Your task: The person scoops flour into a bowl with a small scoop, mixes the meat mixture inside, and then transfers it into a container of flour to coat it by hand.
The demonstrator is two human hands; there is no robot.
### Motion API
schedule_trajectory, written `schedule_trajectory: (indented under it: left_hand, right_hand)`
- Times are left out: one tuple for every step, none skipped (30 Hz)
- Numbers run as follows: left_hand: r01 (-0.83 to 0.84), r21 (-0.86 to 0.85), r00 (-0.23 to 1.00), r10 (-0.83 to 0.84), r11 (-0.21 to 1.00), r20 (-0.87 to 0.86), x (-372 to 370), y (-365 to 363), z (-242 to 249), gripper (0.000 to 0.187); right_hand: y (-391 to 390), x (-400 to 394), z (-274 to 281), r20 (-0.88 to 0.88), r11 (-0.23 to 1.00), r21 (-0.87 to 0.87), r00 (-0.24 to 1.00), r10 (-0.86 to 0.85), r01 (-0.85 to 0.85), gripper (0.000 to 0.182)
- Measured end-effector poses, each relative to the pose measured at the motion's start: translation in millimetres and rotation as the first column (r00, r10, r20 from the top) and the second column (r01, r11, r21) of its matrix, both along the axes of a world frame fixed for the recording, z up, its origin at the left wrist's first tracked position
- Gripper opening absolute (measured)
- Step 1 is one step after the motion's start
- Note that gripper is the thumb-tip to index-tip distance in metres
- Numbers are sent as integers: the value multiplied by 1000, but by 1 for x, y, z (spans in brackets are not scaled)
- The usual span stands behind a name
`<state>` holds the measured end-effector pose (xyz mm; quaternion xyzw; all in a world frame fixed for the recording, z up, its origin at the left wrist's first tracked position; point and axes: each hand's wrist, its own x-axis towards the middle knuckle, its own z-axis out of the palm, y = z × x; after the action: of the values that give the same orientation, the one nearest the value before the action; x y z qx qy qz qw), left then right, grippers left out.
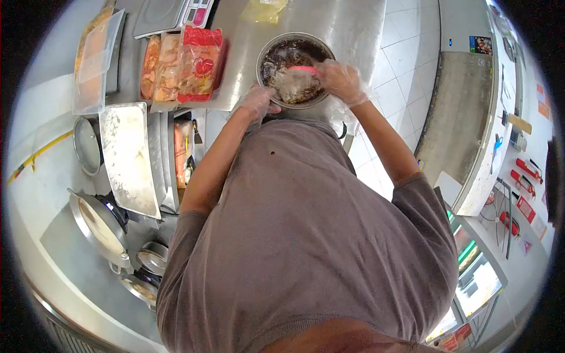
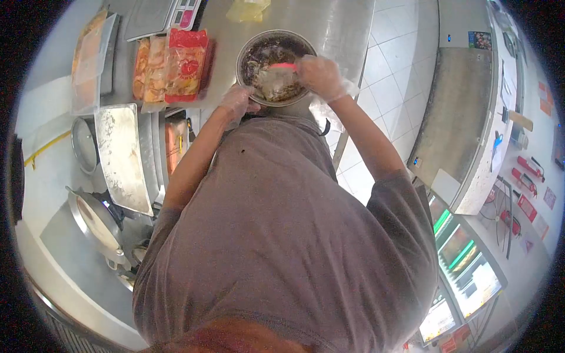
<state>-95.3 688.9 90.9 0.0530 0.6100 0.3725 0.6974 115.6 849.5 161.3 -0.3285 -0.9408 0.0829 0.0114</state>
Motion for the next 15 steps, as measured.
schedule_trajectory:
  left_hand:
    - [33,15,999,-32,999,-26,-2,2,-8,28]
    - [345,107,897,-294,933,-331,-4,2,-16,27]
    - [636,92,643,-460,767,-613,-6,-1,-23,27]
    - [694,79,578,-487,716,-655,-7,1,-23,26]
    - [746,65,510,-506,663,-696,-7,2,-24,26]
    - [608,115,706,-468,786,-531,-5,4,-20,25]
    - [573,115,743,-455,811,-491,-4,0,-26,24]
    - [537,113,777,-439,836,-451,-2,-4,-29,23]
    - [625,95,678,-478,775,-559,-1,-9,-50,24]
    - [597,112,711,-459,794,-532,1,-10,-56,26]
    - [568,129,743,-439,813,-505,3,-11,-61,28]
    - [411,157,880,-345,898,-328,6,-12,-57,31]
    - [241,150,965,-221,959,-139,9,-12,-53,34]
    - [248,173,964,-225,953,-140,10,-13,-48,41]
    - [253,194,963,-227,948,-143,11,-15,-43,48]
  right_hand:
    - [4,6,-5,28,1000,3,999,18,-18,18]
    - [3,14,-15,58,999,-2,998,38,-38,18]
    - [-2,22,-26,89,998,-12,994,57,-56,19]
    - [-7,28,-38,60,997,-53,997,-45,48,22]
    - [-10,33,-49,35,985,-92,989,-143,146,24]
    - [-10,32,-48,13,962,-134,971,-237,236,28]
    - [-11,35,-47,6,941,-235,969,-249,243,31]
    - [-14,39,-44,0,908,-336,964,-264,249,34]
    - [-16,41,-40,-4,867,-429,960,-281,253,37]
    - [-15,44,-44,5,840,-466,950,-313,279,38]
    - [-15,48,-51,15,810,-500,938,-346,306,38]
    - [-17,47,-48,26,777,-534,925,-378,333,39]
    - [-17,48,-45,35,734,-586,915,-401,344,39]
    - [-17,51,-39,46,686,-636,905,-423,353,38]
    - [-19,51,-34,58,635,-685,895,-442,357,38]
